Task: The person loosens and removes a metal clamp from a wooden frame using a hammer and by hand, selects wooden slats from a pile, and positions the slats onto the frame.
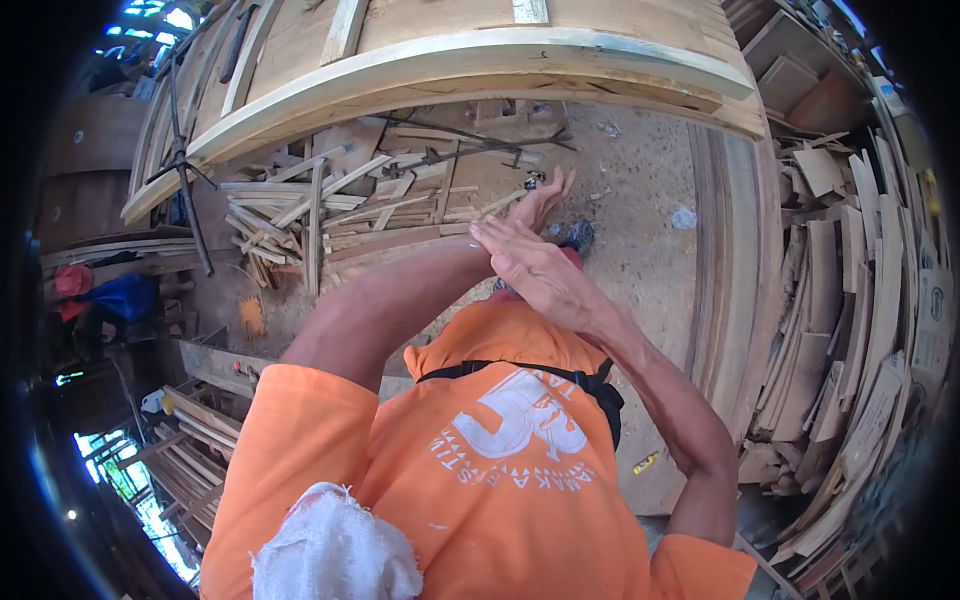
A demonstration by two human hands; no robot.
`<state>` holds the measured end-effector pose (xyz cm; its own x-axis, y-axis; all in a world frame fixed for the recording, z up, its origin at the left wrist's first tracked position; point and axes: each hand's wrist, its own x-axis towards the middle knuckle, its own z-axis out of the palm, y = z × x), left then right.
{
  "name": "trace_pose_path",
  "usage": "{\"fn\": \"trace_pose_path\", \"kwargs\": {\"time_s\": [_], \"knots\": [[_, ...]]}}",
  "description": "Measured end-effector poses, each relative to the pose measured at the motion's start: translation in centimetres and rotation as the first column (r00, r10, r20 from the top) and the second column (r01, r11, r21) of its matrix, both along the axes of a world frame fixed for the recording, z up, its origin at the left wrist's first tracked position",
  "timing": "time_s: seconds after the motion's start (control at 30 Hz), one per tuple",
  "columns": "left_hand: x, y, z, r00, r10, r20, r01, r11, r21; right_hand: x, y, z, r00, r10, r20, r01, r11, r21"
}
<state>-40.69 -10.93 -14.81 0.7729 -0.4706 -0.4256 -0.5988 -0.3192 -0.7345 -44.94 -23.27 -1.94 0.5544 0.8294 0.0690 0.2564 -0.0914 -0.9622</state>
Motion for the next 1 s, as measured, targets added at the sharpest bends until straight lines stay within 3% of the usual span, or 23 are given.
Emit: {"fn": "trace_pose_path", "kwargs": {"time_s": [0.17, 0.37, 0.43, 0.47, 0.53, 0.63, 0.67, 0.73, 0.77, 0.8, 0.83, 0.87, 0.9, 0.97, 1.0], "knots": [[1.2, 0.4, 0.3, 0.998, 0.057, -0.041, -0.060, 0.996, -0.067, 1.1, 0.2, -0.3, 0.996, 0.079, -0.037, -0.079, 0.997, 0.020], [2.3, 1.1, 0.8, 0.988, 0.124, -0.091, -0.137, 0.980, -0.145, 0.7, 0.8, 1.2, 0.996, 0.004, -0.092, 0.006, 0.994, 0.111], [1.9, 1.6, 0.7, 0.986, 0.131, -0.106, -0.147, 0.976, -0.164, 0.8, 1.2, 2.0, 0.845, 0.206, -0.493, -0.018, 0.933, 0.360], [1.9, 1.8, 0.5, 0.984, 0.143, -0.109, -0.161, 0.971, -0.175, 1.5, 1.6, 2.7, 0.845, 0.212, -0.490, -0.024, 0.932, 0.361], [2.5, 1.4, 0.2, 0.980, 0.163, -0.115, -0.185, 0.960, -0.211, 2.9, 2.0, 3.9, 0.595, 0.384, -0.706, 0.360, 0.658, 0.662], [2.4, 3.1, -0.8, 0.965, 0.204, -0.163, -0.244, 0.924, -0.293, 3.8, 2.6, 3.2, 0.489, 0.466, -0.737, 0.360, 0.662, 0.658], [1.9, 3.8, -1.8, 0.955, 0.224, -0.194, -0.280, 0.896, -0.345, 4.0, 2.9, 2.4, 0.393, 0.509, -0.766, 0.415, 0.645, 0.642], [1.4, 5.8, -5.3, 0.924, 0.214, -0.317, -0.355, 0.788, -0.503, 3.4, 3.9, 0.2, 0.345, 0.621, -0.704, 0.480, 0.528, 0.701], [1.8, 5.6, -7.0, 0.909, 0.159, -0.385, -0.371, 0.730, -0.574, 3.2, 4.3, -2.9, 0.519, 0.534, -0.668, 0.262, 0.644, 0.719], [1.8, 5.2, -8.7, 0.882, 0.098, -0.461, -0.394, 0.691, -0.606, 3.5, 3.8, -4.6, 0.672, 0.427, -0.605, 0.072, 0.776, 0.627], [2.1, 4.7, -11.4, 0.847, 0.041, -0.530, -0.415, 0.673, -0.612, 3.3, 2.2, 1.5, 0.506, 0.332, -0.796, 0.150, 0.875, 0.461], [1.3, 5.2, -13.9, 0.795, -0.005, -0.607, -0.437, 0.688, -0.579, 3.7, 1.1, 3.9, 0.494, 0.340, -0.800, 0.221, 0.841, 0.494], [0.5, 6.1, -16.6, 0.740, -0.036, -0.672, -0.442, 0.727, -0.526, 4.0, -0.2, 3.8, 0.501, 0.305, -0.810, 0.274, 0.831, 0.483], [-0.1, 9.4, -23.8, 0.625, -0.051, -0.779, -0.387, 0.846, -0.365, 3.5, -5.4, 2.7, 0.632, 0.128, -0.764, 0.417, 0.775, 0.475], [-2.1, 9.0, -18.3, 0.614, 0.009, -0.789, -0.499, 0.780, -0.379, 2.6, -8.1, 1.7, 0.586, -0.008, -0.810, 0.573, 0.711, 0.407]]}}
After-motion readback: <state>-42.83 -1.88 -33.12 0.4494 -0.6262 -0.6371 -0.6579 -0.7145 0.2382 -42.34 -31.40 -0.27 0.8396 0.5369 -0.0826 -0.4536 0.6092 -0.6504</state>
